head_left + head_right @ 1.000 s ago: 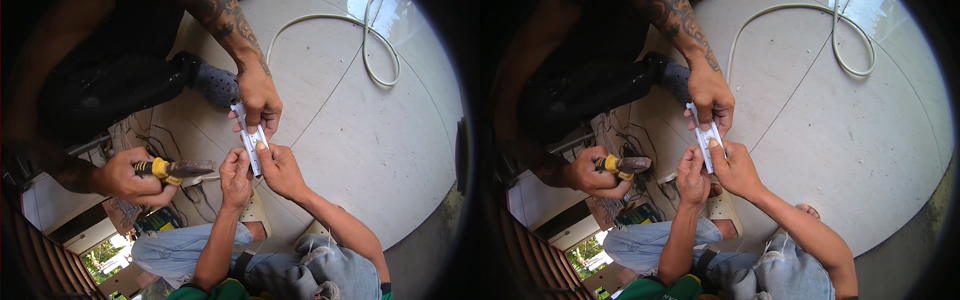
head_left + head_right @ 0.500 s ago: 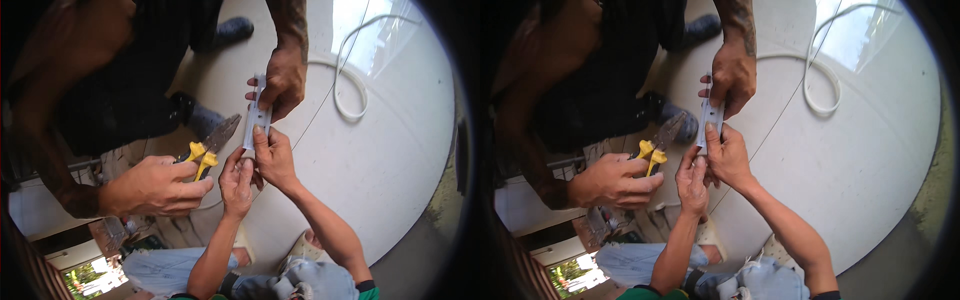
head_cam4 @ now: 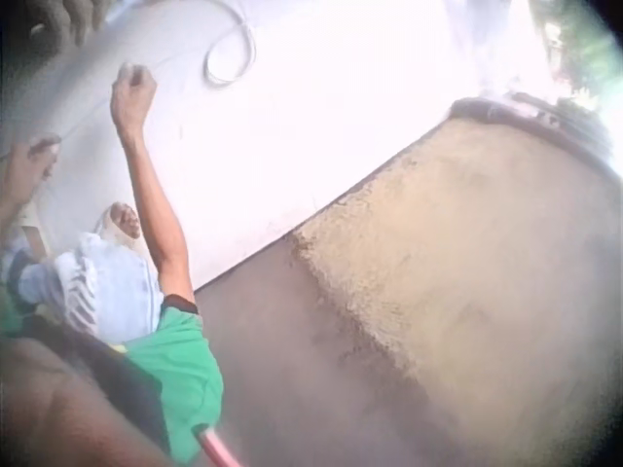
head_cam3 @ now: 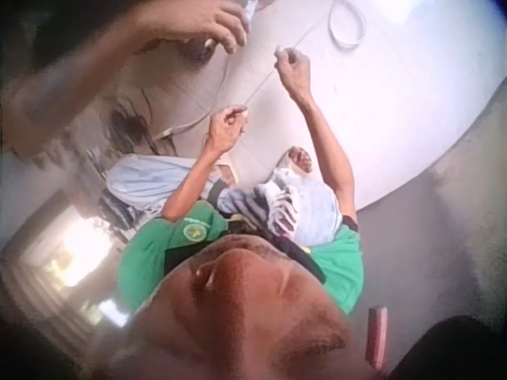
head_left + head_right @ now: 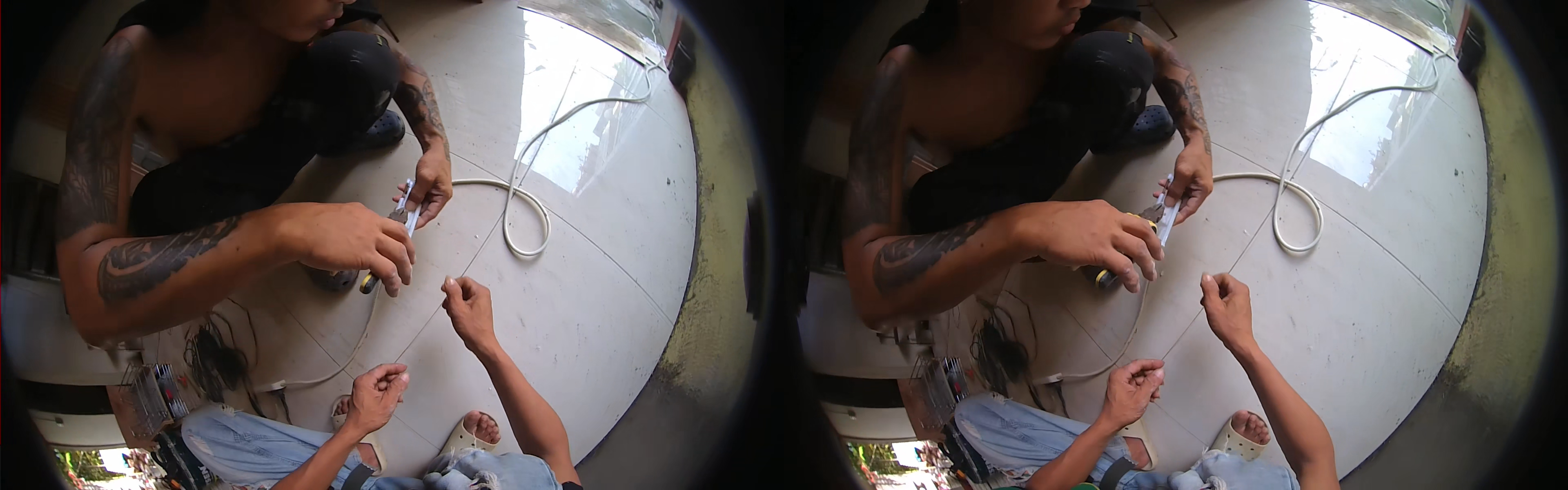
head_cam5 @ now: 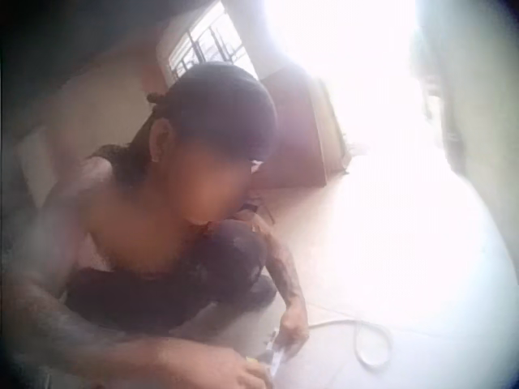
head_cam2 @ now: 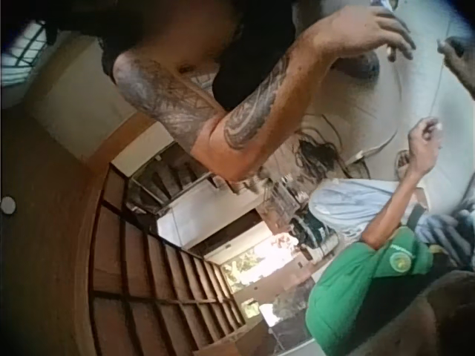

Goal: The person threads wires into a white plastic outlet component, while another person assists by using pliers to trim and position the wires.

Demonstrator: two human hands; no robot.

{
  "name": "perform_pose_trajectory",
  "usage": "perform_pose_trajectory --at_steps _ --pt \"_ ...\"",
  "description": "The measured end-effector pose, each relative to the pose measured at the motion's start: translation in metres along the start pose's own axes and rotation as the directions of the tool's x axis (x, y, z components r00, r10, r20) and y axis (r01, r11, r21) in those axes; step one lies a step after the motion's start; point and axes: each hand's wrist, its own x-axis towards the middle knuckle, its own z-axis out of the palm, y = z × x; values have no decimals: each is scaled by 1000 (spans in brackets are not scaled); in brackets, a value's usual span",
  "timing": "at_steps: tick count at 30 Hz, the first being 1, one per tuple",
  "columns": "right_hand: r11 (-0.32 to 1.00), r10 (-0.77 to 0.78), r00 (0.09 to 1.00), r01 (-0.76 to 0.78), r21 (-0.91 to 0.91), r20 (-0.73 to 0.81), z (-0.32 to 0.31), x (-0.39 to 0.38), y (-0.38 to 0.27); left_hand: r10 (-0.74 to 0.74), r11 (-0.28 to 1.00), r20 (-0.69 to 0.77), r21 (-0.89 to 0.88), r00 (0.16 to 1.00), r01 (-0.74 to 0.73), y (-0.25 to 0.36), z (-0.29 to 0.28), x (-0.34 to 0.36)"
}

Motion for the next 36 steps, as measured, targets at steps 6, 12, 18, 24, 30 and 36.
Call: perform_pose_trajectory --at_steps 6,12,18,24,30,36 --pt "994 105 992 -105 5 -66 -8 -51 39 -81 996 19 46 997 80 -7 -2 -4" --pt "995 85 994 -88 -44 -71 1 -78 73 -68 993 -5 99 998 69 -13 -6 -7" --pt "967 -39 993 10 -254 -110 -8 -117 80 -12 945 63 328 998 -9 -28 -17 -34" --pt "788 -210 975 126 -602 -71 -33 -180 105 38 893 71 444 997 -66 -35 -20 -39" --pt "630 -191 980 165 -759 55 -41 -213 130 -46 845 189 531 981 -63 -43 -12 -31" --pt "609 -208 976 174 -774 56 -38 -209 144 -29 814 231 570 973 -111 -45 -10 -24"
